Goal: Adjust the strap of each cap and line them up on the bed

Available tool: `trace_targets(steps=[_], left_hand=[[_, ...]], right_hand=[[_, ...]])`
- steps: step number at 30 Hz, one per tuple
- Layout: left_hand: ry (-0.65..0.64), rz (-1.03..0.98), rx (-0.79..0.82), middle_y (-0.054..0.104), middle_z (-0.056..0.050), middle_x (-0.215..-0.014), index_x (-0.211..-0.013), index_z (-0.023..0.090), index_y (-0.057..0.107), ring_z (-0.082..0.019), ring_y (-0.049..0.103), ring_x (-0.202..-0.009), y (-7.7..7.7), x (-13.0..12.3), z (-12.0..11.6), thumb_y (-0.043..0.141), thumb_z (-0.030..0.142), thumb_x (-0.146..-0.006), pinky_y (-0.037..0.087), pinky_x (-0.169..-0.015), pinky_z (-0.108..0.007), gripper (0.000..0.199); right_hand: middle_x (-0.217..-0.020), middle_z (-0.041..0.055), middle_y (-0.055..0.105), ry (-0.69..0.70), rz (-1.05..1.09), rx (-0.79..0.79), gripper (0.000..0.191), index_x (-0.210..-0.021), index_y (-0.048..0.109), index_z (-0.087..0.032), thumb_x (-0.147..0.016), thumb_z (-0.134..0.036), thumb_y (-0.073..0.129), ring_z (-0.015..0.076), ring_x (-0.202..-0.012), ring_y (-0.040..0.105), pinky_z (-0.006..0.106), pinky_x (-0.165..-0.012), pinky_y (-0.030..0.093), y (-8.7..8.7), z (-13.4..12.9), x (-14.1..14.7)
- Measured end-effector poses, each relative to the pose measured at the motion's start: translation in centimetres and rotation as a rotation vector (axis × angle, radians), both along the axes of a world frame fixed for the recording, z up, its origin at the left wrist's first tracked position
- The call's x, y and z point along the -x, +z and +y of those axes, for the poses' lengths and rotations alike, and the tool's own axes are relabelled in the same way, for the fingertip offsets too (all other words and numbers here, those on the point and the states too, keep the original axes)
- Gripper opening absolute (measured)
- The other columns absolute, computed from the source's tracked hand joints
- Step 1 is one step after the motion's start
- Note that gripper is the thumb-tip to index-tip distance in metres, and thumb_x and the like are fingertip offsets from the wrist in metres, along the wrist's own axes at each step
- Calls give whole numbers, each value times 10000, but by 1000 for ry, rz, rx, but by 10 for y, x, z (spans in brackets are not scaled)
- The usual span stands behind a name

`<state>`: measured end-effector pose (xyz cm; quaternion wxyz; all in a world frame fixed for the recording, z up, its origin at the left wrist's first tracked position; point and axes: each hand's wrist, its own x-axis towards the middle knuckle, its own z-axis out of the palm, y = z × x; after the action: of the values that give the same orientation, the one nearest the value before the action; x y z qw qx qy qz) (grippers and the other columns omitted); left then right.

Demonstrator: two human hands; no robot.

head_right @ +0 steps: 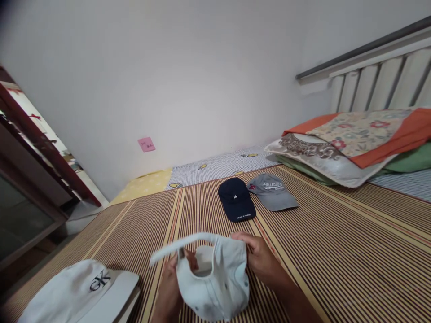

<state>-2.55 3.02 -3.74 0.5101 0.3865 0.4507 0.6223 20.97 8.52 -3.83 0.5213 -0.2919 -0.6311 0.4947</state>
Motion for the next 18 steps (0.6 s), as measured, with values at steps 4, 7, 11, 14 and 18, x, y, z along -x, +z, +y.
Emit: trace_targets(steps=[4,7,11,14,18], left_hand=[[-117,15,-21,513,45,-630,-695,189,578,-108,406,-567,2,6,-5,826,459,-749,364,-555,-219,371],[-292,172,-73,497,35,-697,-788,178,604,-115,391,-632,15,8,-12,750,489,-838,355,-597,-219,347],[-350,256,-87,468,34,-720,-774,179,560,-121,389,-669,21,9,-13,760,520,-833,335,-616,-223,400],[-300,284,-75,477,29,-760,-833,190,554,-135,414,-711,15,14,-9,722,520,-871,362,-652,-231,372],[-221,457,-60,532,9,-764,-806,189,577,-161,466,-740,5,20,-6,731,494,-854,375,-660,-241,345]], right_hand=[[-809,57,719,18,15,41,227,-712,714,-190,-813,-382,781,245,-834,663,366,-791,538,-6,1,2],[-896,78,749,-36,-21,119,210,-886,750,-189,-784,-368,788,267,-854,679,375,-766,541,-11,2,2],[-969,100,750,-146,-12,26,233,-685,643,-214,-759,-364,805,310,-1006,686,400,-867,521,-25,6,2],[-1029,111,755,-159,-140,-49,186,-653,628,-223,-800,-286,724,312,-1036,677,411,-895,501,-38,10,-2],[-987,91,781,9,-343,-61,189,-701,720,-228,-819,-213,573,301,-996,687,430,-914,487,-47,11,-9]])
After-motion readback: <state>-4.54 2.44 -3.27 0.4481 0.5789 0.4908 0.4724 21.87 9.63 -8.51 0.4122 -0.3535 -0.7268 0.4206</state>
